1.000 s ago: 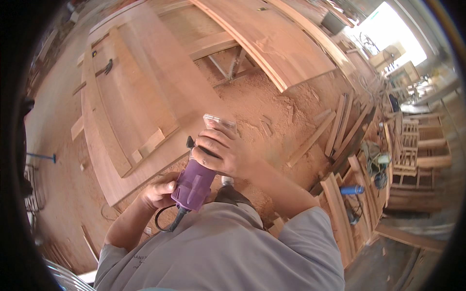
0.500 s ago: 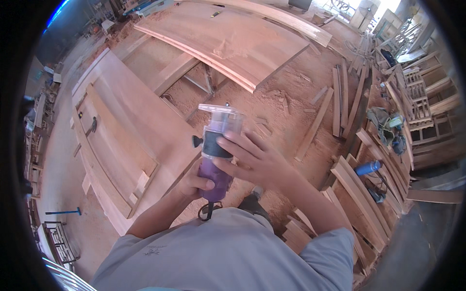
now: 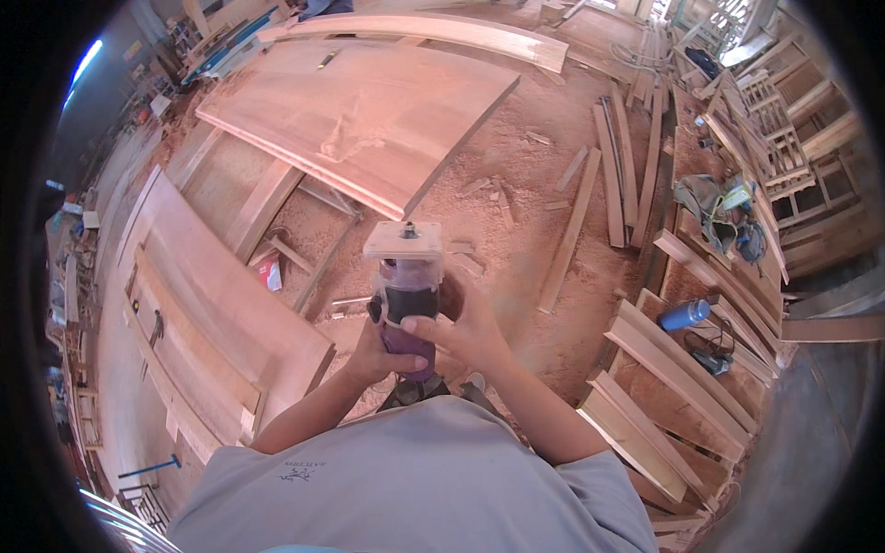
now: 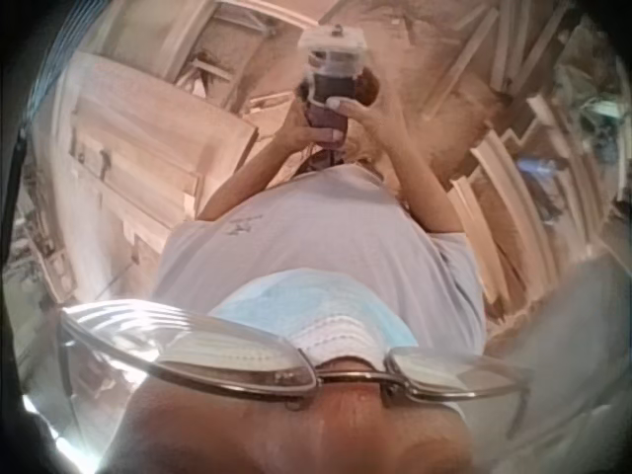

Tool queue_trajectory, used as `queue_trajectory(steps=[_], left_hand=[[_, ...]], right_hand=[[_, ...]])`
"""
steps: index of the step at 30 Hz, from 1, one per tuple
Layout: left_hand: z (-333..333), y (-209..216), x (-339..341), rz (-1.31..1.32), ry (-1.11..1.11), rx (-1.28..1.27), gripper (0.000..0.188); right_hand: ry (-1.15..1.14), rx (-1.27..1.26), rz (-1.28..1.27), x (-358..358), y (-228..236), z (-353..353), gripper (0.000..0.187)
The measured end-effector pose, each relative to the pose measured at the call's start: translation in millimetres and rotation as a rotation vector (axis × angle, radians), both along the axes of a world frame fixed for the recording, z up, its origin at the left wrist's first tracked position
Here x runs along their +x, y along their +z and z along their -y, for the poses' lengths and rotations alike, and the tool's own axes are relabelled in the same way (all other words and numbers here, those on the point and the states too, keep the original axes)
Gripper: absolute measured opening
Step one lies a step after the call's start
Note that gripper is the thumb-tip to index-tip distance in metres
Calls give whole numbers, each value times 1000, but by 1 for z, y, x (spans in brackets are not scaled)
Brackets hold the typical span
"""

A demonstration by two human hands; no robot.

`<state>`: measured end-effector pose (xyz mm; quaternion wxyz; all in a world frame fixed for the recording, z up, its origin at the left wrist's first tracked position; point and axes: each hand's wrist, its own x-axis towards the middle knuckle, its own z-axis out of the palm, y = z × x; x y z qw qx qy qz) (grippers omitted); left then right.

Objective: The person uses a handheld electric router to shape the edges of a large wooden panel in a workshop. They move the router along the panel's edges, generating sawdust, and later flip the panel to work on another side.

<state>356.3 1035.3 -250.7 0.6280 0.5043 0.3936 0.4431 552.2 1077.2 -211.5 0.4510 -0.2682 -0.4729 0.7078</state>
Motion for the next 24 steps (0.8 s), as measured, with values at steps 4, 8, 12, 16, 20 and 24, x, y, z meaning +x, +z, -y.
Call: queue_trajectory(steps=[4, 8, 12, 16, 20, 24], left_hand=[[-87, -31, 3, -64, -114, -34, 63], [-183, -49, 4, -134, -197, 84, 67], [-269, -45, -5, -125, -317, 2, 68], [-352, -47, -4, -140, -368, -33, 66], [-428, -64, 2, -301, -404, -11, 65], [-488, -56, 26, -315, -454, -216, 69]], right_hand=[[-135, -128, 138, 1, -3, -82, 70], [-262, -257, 9, -6, -21, -157, 57], [-462, -257, -8, -21, -26, -224, 49], [-451, -251, 51, -19, -25, -299, 58], [-478, -285, 60, -12, -34, -361, 58], [-498, -314, 75, 5, -38, -417, 56]])
